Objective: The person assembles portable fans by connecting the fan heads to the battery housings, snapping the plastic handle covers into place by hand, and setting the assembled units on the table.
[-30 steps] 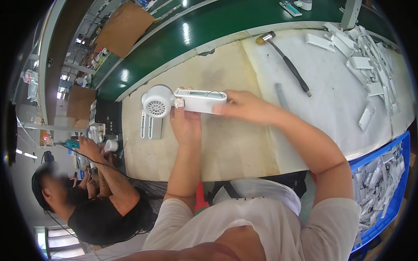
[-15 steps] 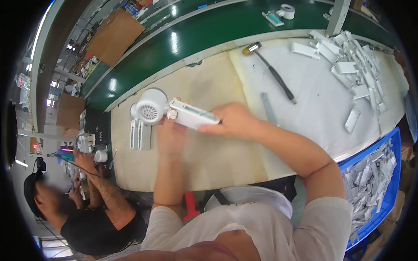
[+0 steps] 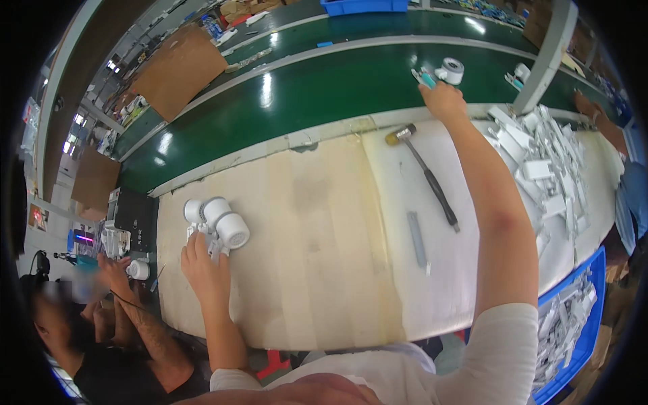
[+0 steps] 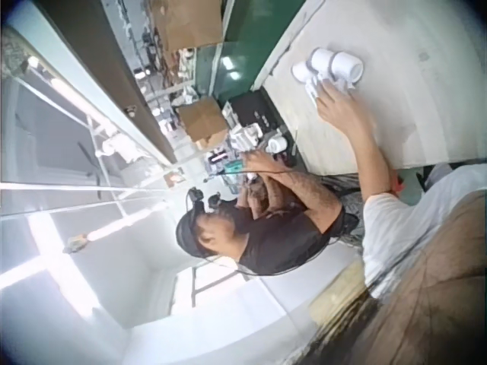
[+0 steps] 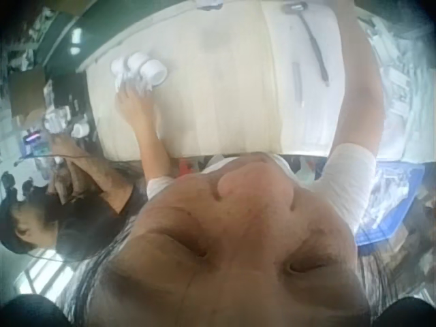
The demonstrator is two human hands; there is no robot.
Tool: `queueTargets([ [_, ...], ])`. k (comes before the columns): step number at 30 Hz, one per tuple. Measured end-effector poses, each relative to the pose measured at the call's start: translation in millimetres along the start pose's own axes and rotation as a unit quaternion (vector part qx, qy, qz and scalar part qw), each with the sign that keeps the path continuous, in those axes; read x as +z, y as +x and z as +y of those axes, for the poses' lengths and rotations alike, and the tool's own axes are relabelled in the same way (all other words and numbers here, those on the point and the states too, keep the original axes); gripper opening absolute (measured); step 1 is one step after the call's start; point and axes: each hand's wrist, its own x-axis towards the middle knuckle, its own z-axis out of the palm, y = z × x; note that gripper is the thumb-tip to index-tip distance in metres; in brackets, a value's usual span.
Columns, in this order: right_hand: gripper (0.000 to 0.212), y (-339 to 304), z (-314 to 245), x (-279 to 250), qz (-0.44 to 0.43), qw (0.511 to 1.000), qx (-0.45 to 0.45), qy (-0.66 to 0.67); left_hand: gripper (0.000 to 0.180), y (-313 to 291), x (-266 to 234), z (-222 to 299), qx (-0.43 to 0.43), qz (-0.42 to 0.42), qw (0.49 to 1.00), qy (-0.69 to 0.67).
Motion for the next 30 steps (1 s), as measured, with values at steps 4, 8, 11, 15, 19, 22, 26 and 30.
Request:
queueTargets([
  [4,0.053,33.5,-2.2,21.9,-0.044,0.998,0.040,-0.014,0.053,5.9,-2.4,17.5,0.045,0.036,0.989,-0.136],
  [8,0.049,49.5,-1.0,41.3,0.073,0.997,0.015,-0.016,0.048,4.6,8.9,34.6,0.100,-0.028,0.966,-0.236],
  [11,0.035,41.9,-0.5,12.1,-0.198,0.908,0.150,0.337,0.042,2.9,5.4,44.6,0.187,-0.072,0.942,-0.269],
  [15,0.050,-19.3,-26.1,-26.3,-0.145,0.830,0.004,0.539,0.027,12.5,-6.6,58.4,0.164,-0.176,0.851,-0.467],
  [19,0.063,-132.7,-66.9,-64.8,-0.182,0.803,-0.125,0.553,0.039,21.8,31.3,83.5,-0.077,-0.338,0.516,-0.783],
  [22,0.066,-212.0,-78.9,-70.5,-0.208,0.809,-0.225,0.501,0.050,21.0,30.6,112.8,-0.136,-0.316,0.337,-0.876],
  [26,0.064,-277.1,-82.8,-67.4,-0.178,0.823,-0.371,0.390,0.051,6.5,22.4,140.4,-0.202,-0.303,0.302,-0.881],
  [30,0.060,-296.4,-79.8,-56.6,-0.182,0.813,-0.387,0.396,0.042,-7.1,23.2,144.8,-0.213,-0.164,0.330,-0.905],
])
